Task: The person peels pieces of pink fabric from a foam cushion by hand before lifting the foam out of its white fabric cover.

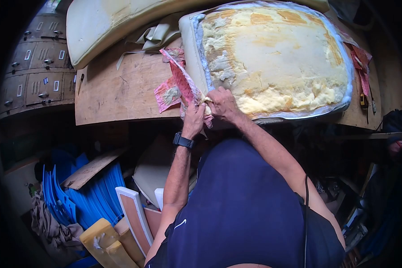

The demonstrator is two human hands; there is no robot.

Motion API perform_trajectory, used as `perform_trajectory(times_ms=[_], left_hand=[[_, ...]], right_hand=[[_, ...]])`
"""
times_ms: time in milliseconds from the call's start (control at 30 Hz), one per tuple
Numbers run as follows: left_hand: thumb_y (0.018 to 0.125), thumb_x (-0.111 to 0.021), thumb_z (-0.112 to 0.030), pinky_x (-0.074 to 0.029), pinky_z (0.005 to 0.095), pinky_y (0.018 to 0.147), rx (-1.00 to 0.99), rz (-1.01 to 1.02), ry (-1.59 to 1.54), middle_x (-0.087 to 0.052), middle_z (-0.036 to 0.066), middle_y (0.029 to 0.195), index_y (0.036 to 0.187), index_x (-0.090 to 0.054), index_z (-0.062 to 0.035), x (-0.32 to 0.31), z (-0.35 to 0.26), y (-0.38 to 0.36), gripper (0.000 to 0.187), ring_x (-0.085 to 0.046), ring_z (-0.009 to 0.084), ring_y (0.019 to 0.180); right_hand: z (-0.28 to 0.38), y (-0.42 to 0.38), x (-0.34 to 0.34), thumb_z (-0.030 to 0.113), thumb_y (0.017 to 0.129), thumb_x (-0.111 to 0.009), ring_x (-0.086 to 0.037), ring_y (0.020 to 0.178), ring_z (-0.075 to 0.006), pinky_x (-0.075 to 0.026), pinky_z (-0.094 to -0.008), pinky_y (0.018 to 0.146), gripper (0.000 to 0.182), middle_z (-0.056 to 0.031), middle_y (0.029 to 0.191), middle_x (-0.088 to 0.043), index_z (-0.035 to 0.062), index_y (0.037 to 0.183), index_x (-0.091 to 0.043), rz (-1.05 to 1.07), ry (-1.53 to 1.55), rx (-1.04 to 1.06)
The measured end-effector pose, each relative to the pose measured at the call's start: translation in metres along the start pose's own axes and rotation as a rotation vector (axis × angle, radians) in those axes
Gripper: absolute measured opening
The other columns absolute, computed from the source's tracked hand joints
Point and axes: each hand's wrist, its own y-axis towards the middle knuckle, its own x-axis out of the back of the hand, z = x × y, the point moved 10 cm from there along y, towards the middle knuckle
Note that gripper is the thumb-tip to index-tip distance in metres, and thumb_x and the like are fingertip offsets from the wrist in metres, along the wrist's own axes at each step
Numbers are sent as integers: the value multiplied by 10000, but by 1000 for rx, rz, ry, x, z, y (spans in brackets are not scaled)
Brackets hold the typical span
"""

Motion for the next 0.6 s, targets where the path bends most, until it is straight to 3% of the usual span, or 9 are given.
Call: perform_trajectory(times_ms=[233,300,367,400,433,500,533,567,600], left_hand=[[1031,-518,-179,-532,339,831,-59,-37,-23,-702,139,1011,1194,-598,59,4,20,4,300,-664,171,932],[1029,-523,-174,-557,334,776,-84,-50,-313,-703,130,966,1172,-599,56,1,32,2,282,-693,190,851],[1025,-527,-159,-578,321,701,232,203,-477,-699,120,919,1147,-600,49,-17,13,-33,252,-712,192,756],[1022,-527,-142,-581,314,632,191,325,-533,-696,114,884,1124,-599,39,-31,-17,-59,220,-715,185,679],[1028,-521,-134,-588,307,698,189,323,-509,-707,103,923,1135,-608,43,-37,-15,-77,224,-724,179,756],[1035,-522,-132,-588,298,770,13,128,-585,-718,97,983,1176,-620,51,-14,-6,-89,251,-722,177,848],[1038,-522,-122,-581,304,850,-9,15,-714,-714,99,1071,1219,-630,49,6,8,-90,272,-709,173,938],[1034,-524,-112,-585,329,875,27,-134,-850,-704,104,1116,1263,-613,42,26,31,-93,290,-711,187,961],[1034,-531,-119,-586,355,900,71,-219,-977,-699,109,1131,1292,-594,29,44,26,-103,304,-715,204,968]], right_hand=[[0,7,-9,267,872,-674,-604,939,-301,-444,-471,780,172,-100,911,-675,117,956,-667,47,-68,-12],[-2,7,-10,290,913,-637,-619,928,-327,-469,-487,788,178,-114,913,-673,121,962,-668,71,-58,-33],[-23,15,-12,297,936,-614,-628,914,-343,-483,-495,788,189,-124,908,-671,117,961,-664,63,-17,-75],[-33,17,-12,304,959,-592,-637,900,-359,-496,-504,788,203,-133,902,-668,112,960,-660,56,31,-112],[-34,15,-10,304,959,-592,-637,900,-359,-496,-504,788,203,-133,902,-668,112,960,-660,59,30,-108],[-34,16,-11,333,992,-566,-640,897,-408,-517,-513,798,273,-166,926,-676,76,981,-657,92,132,-148],[-32,16,-5,301,988,-601,-665,866,-333,-534,-453,792,250,-154,906,-687,66,1037,-671,111,284,-167],[-31,17,5,301,988,-601,-665,866,-333,-534,-453,792,250,-154,906,-687,66,1037,-671,129,282,-150],[-36,13,13,267,977,-621,-647,826,-261,-527,-401,767,229,-129,881,-672,71,1082,-677,176,537,-281]])
